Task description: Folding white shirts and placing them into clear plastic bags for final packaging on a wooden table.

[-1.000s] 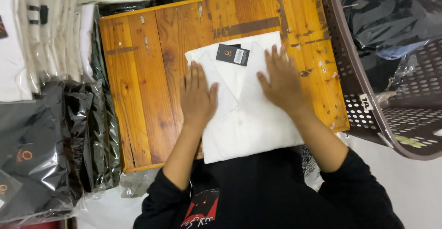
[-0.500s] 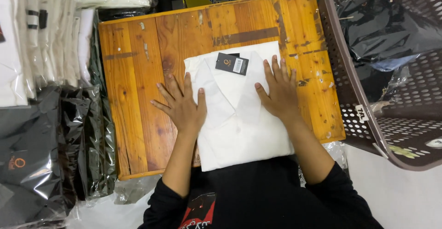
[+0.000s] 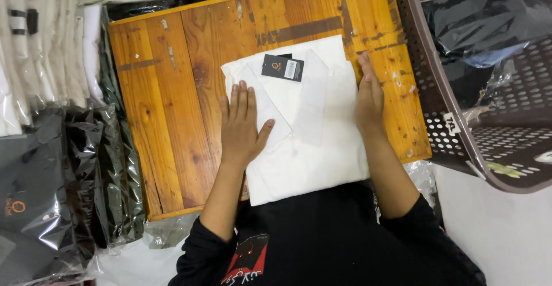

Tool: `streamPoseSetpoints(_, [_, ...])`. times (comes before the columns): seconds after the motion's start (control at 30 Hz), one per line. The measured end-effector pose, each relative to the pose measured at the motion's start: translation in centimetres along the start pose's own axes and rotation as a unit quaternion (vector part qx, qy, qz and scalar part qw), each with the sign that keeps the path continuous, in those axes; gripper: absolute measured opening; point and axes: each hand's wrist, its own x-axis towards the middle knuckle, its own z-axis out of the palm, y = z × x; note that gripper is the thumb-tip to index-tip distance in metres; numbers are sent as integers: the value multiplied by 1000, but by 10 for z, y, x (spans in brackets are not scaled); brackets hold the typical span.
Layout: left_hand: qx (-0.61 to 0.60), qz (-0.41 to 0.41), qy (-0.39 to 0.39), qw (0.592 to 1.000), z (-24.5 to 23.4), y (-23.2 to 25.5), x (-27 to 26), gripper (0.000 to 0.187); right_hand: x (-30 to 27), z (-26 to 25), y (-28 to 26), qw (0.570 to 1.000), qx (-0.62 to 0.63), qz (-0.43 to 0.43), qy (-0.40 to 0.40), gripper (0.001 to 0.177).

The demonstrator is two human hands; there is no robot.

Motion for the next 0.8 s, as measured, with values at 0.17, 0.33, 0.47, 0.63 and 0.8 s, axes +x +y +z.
streamPoseSetpoints(0.17, [5, -19, -54, 998, -16, 2, 6, 87, 5, 4, 15, 1000, 3, -18, -7, 45])
streamPoseSetpoints(0.33, [-16, -16, 40, 999, -19, -13, 50, 81, 26, 11, -4, 990, -123, 41, -51, 51])
streamPoseSetpoints(0.47, [-39, 24, 21, 999, 9, -42, 105, 66, 58, 29, -23, 932, -350, -39, -80, 55])
streamPoseSetpoints(0.63, [-194, 5, 164, 967, 14, -83, 163, 37, 160, 92, -16, 906, -304, -259, -144, 47])
streamPoseSetpoints(0.8, [-215, 40, 177, 960, 2, -76, 170, 27, 262, 154, -23, 880, -332, -221, -258, 41])
